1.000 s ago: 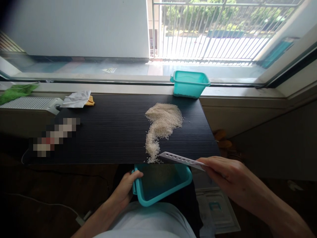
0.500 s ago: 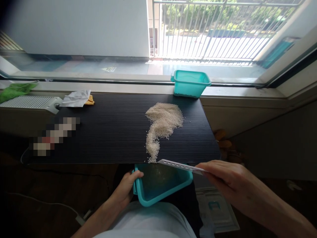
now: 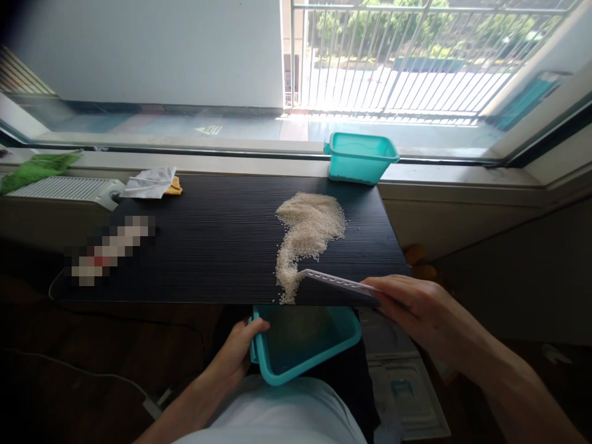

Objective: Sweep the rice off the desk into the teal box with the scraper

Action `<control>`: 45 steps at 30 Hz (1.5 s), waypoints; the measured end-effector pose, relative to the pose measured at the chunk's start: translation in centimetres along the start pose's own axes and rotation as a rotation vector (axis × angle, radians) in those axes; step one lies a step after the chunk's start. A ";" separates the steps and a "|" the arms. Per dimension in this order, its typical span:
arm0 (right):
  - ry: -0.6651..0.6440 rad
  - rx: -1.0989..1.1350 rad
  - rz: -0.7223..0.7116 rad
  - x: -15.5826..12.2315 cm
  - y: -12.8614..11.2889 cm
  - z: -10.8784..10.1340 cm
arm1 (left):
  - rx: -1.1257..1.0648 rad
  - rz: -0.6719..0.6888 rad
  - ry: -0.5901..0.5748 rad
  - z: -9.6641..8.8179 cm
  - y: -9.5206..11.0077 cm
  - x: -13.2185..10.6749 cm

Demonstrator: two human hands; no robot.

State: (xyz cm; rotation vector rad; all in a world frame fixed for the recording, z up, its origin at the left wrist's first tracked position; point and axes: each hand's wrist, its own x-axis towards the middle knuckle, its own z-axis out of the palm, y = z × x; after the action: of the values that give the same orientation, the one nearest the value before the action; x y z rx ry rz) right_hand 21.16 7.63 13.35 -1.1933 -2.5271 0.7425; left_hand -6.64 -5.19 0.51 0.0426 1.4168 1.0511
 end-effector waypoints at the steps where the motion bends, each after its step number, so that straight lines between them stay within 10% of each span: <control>1: -0.018 0.012 0.013 -0.4 -0.3 -0.1 | 0.006 -0.003 0.008 0.0 0.0 0.0; 10: -0.112 0.097 0.002 -2.7 -2.0 -0.8 | -0.001 0.004 -0.001 0.0 0.0 0.1; 18: 0.100 -0.032 -0.015 1.2 -0.6 0.3 | -0.001 -0.011 0.018 0.0 0.0 0.1; 45: -0.099 0.105 0.011 -1.1 -1.0 -0.1 | -0.010 0.000 0.008 0.1 0.1 0.1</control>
State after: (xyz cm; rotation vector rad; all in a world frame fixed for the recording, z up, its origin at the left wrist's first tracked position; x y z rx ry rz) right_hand 21.24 6.24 14.01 -1.1640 -2.5265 0.9468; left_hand -6.61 -5.05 0.54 0.0310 1.4189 1.0591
